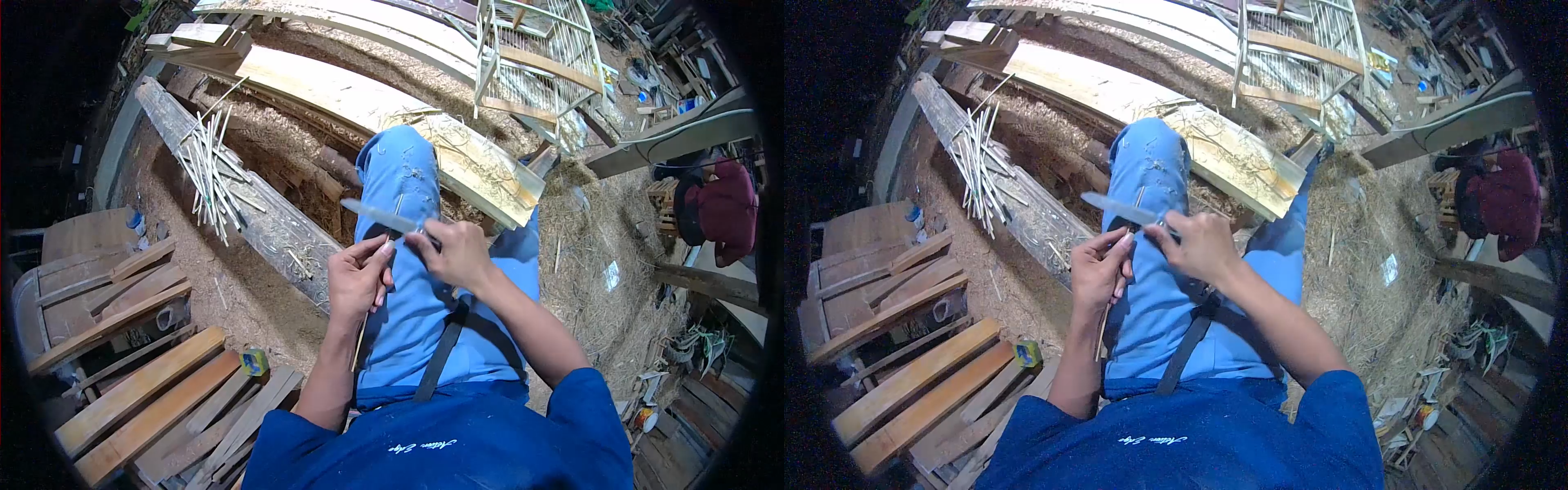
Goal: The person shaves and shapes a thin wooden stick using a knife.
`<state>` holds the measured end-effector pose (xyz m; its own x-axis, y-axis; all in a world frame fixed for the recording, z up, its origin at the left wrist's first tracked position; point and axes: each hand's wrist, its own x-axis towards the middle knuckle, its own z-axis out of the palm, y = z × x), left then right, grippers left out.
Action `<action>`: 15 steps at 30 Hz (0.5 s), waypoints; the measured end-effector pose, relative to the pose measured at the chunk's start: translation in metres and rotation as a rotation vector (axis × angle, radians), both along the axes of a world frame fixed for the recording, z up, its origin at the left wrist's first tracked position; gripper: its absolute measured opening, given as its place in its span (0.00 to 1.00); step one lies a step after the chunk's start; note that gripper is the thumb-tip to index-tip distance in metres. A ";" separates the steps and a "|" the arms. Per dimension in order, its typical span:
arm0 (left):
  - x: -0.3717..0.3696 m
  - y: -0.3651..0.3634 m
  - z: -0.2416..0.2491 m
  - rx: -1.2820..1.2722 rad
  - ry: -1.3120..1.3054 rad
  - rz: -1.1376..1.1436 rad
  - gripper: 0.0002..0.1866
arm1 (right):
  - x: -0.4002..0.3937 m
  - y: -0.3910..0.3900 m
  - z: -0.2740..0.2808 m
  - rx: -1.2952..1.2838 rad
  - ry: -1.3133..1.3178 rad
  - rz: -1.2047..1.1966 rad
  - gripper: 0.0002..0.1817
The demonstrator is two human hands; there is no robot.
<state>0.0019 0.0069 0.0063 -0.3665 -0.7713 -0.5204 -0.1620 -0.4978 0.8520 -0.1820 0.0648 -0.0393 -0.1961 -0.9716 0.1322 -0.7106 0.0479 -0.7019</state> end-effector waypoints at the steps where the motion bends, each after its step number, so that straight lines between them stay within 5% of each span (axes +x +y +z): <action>1: 0.001 0.000 -0.001 -0.001 0.011 0.006 0.15 | 0.000 0.001 0.000 0.012 0.021 0.008 0.25; 15: 0.002 0.001 -0.003 -0.018 0.031 0.017 0.14 | -0.007 -0.003 0.000 0.049 0.023 -0.080 0.26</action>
<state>0.0039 0.0079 0.0034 -0.3690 -0.7867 -0.4949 -0.1272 -0.4847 0.8654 -0.1889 0.0615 -0.0398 -0.2705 -0.9584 0.0906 -0.7194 0.1387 -0.6806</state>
